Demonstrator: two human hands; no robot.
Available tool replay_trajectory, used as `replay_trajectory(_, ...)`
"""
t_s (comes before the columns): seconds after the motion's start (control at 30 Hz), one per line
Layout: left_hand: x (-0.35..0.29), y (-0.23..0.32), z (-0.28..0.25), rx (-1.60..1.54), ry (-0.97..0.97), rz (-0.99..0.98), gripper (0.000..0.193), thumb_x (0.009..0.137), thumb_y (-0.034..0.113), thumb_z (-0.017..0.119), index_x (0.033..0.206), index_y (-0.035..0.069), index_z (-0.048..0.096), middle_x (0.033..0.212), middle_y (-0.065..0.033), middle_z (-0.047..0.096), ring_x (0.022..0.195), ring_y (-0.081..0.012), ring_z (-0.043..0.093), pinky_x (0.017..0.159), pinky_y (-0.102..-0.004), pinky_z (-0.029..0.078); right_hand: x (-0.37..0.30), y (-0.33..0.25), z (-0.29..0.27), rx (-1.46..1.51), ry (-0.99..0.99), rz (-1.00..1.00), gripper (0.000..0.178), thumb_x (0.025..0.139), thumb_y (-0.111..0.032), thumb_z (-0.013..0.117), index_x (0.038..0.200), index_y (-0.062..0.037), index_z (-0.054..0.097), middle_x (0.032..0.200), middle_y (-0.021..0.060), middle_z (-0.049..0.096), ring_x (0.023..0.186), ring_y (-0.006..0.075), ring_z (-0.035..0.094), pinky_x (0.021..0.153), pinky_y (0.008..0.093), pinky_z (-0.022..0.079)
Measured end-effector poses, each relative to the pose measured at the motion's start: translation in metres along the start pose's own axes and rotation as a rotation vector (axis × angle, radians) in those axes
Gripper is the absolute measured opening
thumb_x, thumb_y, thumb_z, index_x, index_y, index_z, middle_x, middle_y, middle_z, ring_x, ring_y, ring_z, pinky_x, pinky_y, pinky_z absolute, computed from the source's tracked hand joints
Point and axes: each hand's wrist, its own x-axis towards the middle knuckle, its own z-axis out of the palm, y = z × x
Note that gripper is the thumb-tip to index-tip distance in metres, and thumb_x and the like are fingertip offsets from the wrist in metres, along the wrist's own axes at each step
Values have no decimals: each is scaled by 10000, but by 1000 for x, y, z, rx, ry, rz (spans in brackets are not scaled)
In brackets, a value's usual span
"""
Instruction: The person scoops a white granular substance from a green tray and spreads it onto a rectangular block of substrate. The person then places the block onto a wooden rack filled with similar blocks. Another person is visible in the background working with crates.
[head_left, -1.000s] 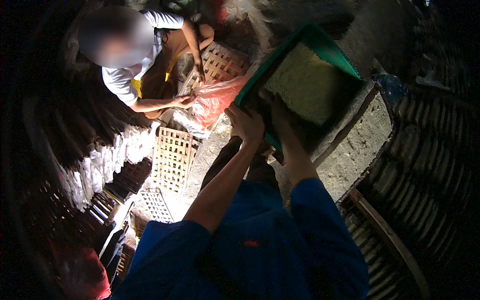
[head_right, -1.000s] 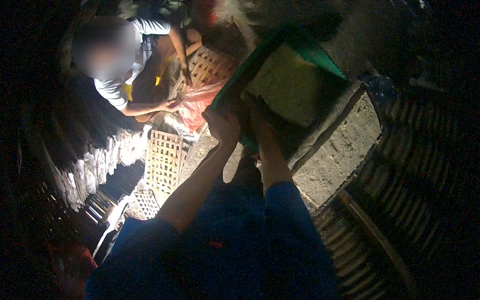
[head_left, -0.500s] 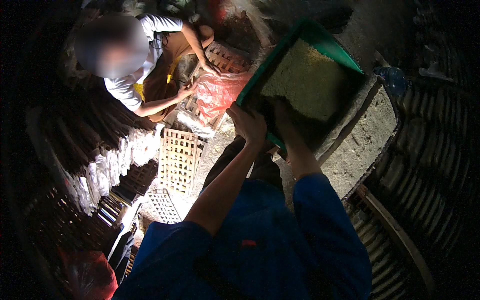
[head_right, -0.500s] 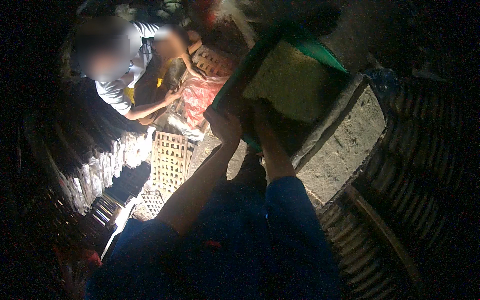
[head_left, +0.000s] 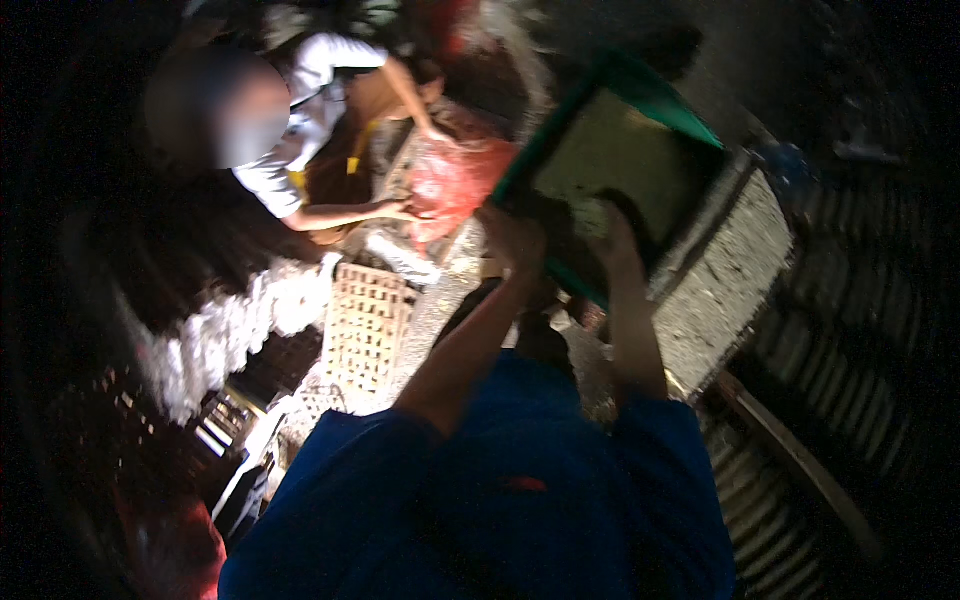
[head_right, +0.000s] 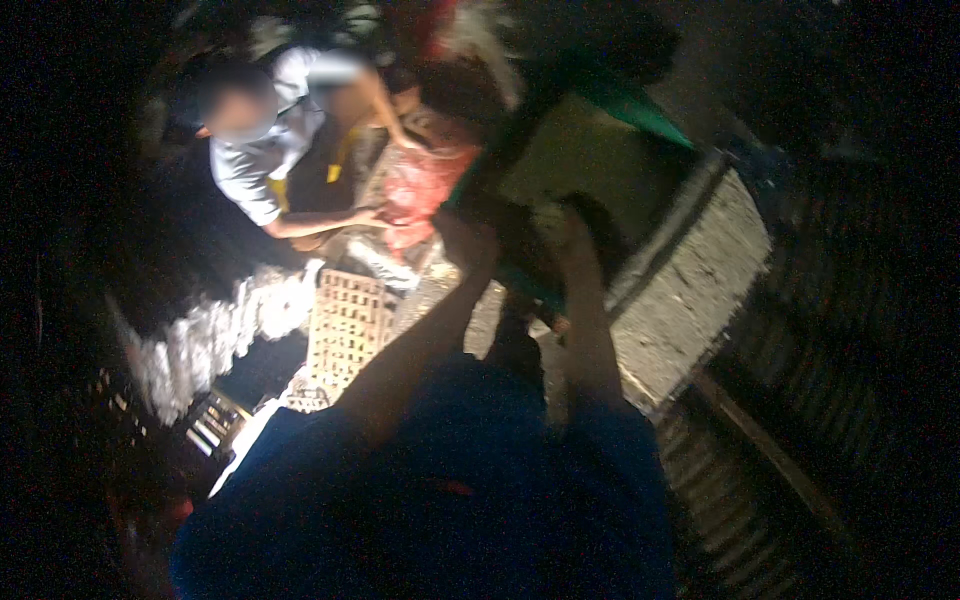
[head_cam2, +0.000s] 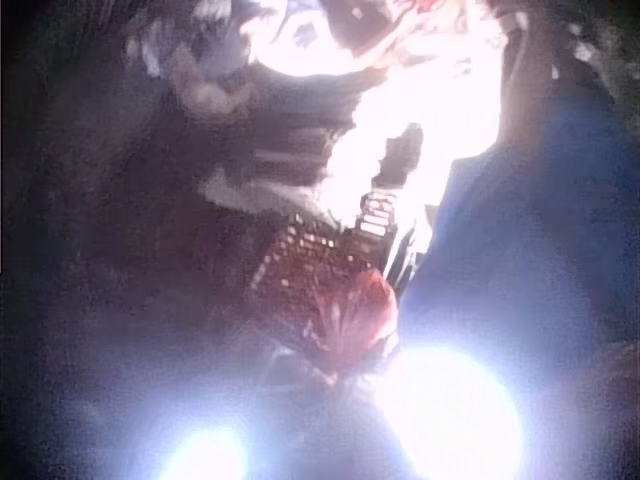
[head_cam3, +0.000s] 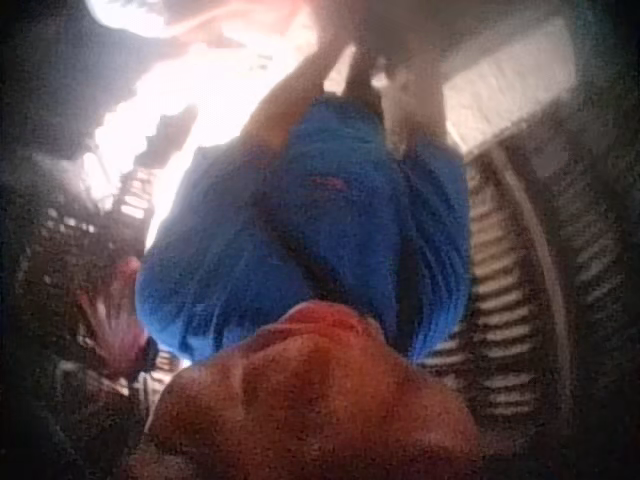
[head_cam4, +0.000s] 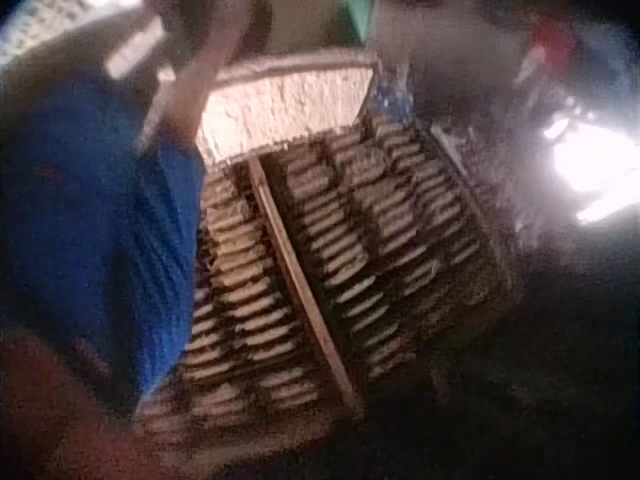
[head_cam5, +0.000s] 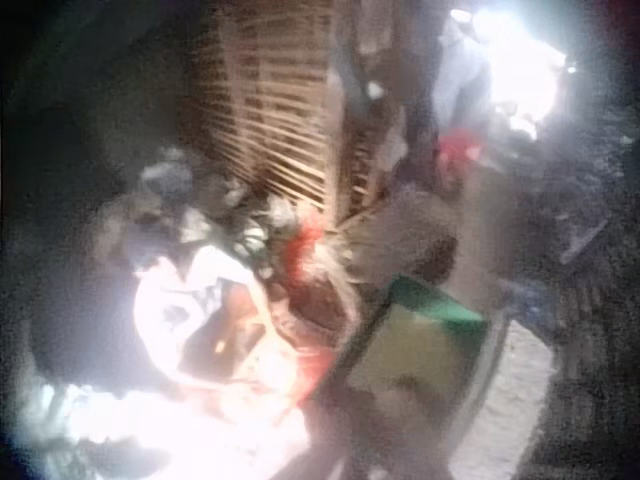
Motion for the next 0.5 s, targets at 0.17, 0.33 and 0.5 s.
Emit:
replay_trajectory(0.17,2,-1,-2,49,63,22,418,896,176,550,1237,-4,389,1212,-257,455,1083,-444,549,835,-538,492,-31,-58,50,388,294,115,320,964,-237,542,1207,-32,581,1162,107,634,1055,223,623,852,323,549)
replay_trajectory(0.33,-10,19,-11,-79,137,-17,298,960,190,504,1141,-20,394,1078,-271,454,1006,-488,539,807,-553,464,-43,-89,67,513,425,111,263,968,-214,554,1174,-55,592,1139,87,627,1021,206,622,801,316,550)
replay_trajectory(0.5,-27,-1,24,-133,223,-80,494,950,167,515,1380,15,324,1352,-231,367,1174,-442,510,910,-504,474,-53,-80,49,589,359,-40,258,953,-175,590,1174,-42,576,1124,94,624,1003,225,616,809,345,552)
